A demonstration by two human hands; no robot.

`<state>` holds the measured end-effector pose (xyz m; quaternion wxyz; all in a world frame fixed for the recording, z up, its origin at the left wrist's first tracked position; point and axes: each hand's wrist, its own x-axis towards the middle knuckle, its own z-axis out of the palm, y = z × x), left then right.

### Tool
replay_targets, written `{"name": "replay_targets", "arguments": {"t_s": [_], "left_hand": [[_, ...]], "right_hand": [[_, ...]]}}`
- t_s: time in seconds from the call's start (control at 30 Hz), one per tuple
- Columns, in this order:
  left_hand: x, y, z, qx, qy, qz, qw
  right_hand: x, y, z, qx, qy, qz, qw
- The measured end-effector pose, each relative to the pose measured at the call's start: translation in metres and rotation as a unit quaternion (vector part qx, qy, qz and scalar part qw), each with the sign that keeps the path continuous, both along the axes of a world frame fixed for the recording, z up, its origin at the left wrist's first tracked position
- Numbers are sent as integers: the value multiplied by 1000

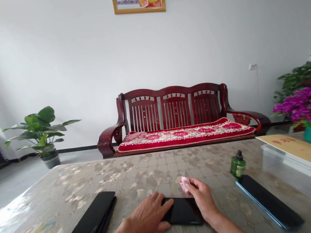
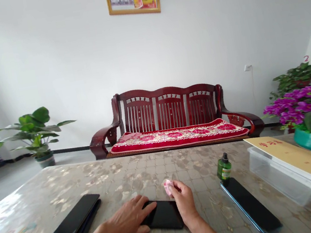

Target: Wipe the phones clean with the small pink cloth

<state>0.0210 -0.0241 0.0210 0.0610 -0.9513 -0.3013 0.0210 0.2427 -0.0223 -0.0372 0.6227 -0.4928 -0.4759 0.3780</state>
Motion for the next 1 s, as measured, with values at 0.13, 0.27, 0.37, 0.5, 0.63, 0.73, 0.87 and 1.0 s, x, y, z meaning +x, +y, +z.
{"name": "replay_targets", "arguments": {"t_s": [0.13, 0.27, 0.37, 0.5, 0.63, 0.73, 0.87, 1.0], "left_hand": [[3, 0, -4, 13, 12, 3, 1000], [5, -1, -3, 37, 33, -15, 999], [6, -1, 0, 37, 29, -15, 999], [9, 2, 1, -3, -18, 8, 1000], [12, 9, -8, -35, -91, 67, 993], [15, 11, -18, -32, -132, 109, 985], [18, 11, -29, -37, -187, 143, 971], [17, 9, -37, -47, -235, 148, 959]], "right_hand": [[-1, 0, 1, 6, -1, 5, 1000], [-2, -1, 3, 2, -2, 1, 1000], [1, 0, 8, -4, 7, -23, 1000], [12, 3, 16, 18, 42, -100, 994], [27, 3, 20, 57, 8, -142, 988], [35, -1, 21, 128, -129, -138, 974], [37, -4, 22, 219, -313, -146, 913], [34, -4, 26, 251, -417, -144, 862]]}}
